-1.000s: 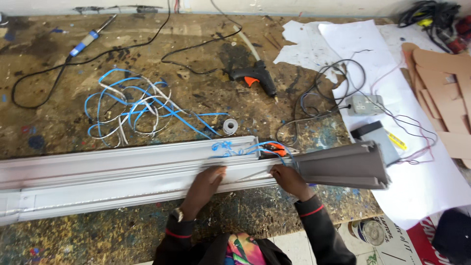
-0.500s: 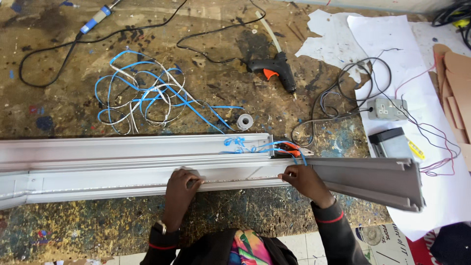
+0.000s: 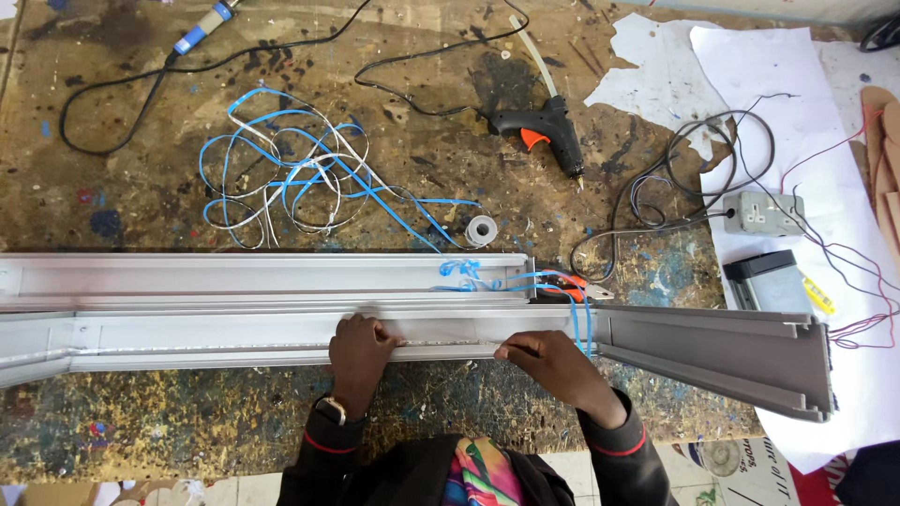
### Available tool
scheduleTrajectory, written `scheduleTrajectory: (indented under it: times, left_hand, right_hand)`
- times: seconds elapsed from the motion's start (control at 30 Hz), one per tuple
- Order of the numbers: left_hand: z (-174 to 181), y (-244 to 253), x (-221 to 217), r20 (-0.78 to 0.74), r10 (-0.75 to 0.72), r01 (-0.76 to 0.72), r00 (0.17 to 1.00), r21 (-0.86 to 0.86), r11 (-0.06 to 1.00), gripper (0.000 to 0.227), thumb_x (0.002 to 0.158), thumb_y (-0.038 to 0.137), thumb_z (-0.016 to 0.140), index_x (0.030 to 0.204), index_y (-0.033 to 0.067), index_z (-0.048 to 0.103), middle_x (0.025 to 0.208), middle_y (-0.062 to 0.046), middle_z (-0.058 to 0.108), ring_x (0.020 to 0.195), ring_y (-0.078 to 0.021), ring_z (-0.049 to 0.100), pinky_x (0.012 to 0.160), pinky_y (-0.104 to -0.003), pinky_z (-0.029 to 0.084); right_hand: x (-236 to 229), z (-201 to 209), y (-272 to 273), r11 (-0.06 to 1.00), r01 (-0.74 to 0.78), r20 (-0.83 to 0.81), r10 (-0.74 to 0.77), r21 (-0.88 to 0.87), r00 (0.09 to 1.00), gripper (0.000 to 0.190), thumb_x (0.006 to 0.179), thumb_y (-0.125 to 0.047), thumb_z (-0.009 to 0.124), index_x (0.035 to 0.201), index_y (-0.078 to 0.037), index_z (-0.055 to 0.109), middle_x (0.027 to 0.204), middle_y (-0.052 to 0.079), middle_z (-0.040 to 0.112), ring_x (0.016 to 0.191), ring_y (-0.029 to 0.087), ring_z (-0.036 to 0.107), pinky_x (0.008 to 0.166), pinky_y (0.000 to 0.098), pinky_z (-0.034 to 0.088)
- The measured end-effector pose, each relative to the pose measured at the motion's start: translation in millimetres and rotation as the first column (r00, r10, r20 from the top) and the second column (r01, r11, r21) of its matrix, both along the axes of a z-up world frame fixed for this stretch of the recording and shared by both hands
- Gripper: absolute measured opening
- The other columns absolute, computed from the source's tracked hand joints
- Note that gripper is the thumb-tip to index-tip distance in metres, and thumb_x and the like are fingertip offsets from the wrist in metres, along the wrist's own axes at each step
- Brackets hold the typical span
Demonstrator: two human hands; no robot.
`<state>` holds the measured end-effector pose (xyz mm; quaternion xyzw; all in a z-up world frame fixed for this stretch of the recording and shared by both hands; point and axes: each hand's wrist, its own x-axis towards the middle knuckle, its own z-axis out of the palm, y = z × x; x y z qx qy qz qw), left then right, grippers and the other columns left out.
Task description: The person assembles a long, white aluminum light fixture on a cluttered workbench. They insert a smaller gray profile into the main fixture, then thread blue and white wires through the fixture's channel, and finally attach a gray end cap to the fixture.
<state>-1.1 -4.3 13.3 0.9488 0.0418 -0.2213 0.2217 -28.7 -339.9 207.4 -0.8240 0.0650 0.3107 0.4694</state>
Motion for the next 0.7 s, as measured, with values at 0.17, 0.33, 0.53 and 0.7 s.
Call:
scheduleTrajectory:
  times: [0.17,0.33,0.53,0.7]
  left_hand:
    - [-9.7,-0.7,-1.8,-0.012,-0.011,0.011,1.0,0.022,1.0,0.038,0.097,0.057,0.087,0.098,0.0209,0.074,0.102,-0.004,0.067,0.114,-0.0298,0.07,0.098,-0.051,0.061]
    - [7.4,-0.2,-0.3,-0.015,-0.002,0.002,1.0,-0.01,1.0,0.033,0.098,0.051,0.088,0.097,0.0201,0.076,0.099,-0.004,0.067,0.111,-0.0291,0.069,0.097,-0.049,0.06]
    - [32.4,-3.3,-0.6,0.069,0.075,-0.066,0.995,-0.119,0.991,0.039,0.087,0.048,0.096,0.074,0.0141,0.082,0.089,-0.003,0.077,0.102,-0.0276,0.068,0.079,-0.048,0.054]
    - [17.5,26.4,0.8,-0.027,0.069,-0.074,0.997,-0.327,0.942,0.017,0.101,0.027,0.084,0.105,0.0111,0.08,0.101,-0.013,0.072,0.11,-0.0361,0.072,0.097,-0.05,0.06]
  right_hand:
    - [0.7,22.6,6.3,0.993,0.083,-0.048,-0.079,0.085,0.996,0.032,0.115,-0.018,0.065,0.11,-0.005,0.093,0.076,0.013,0.081,0.058,0.013,0.048,0.058,0.0324,0.038]
    - [9.6,52.1,29.2,0.997,0.012,-0.064,-0.006,0.083,0.998,0.031,0.115,-0.025,0.066,0.116,-0.005,0.09,0.086,0.015,0.085,0.054,0.014,0.049,0.059,0.0297,0.041]
    - [-6.7,42.1,-20.2,1.0,0.023,0.143,-0.021,-0.017,0.99,0.022,0.105,-0.023,0.077,0.104,-0.016,0.097,0.098,-0.006,0.098,0.079,0.003,0.072,0.069,0.0219,0.046]
    - [-10.9,-3.8,-79.7,0.95,0.125,0.042,-0.118,-0.285,0.992,0.034,0.11,-0.037,0.075,0.12,-0.01,0.094,0.108,0.02,0.091,0.097,0.033,0.078,0.086,0.0451,0.057]
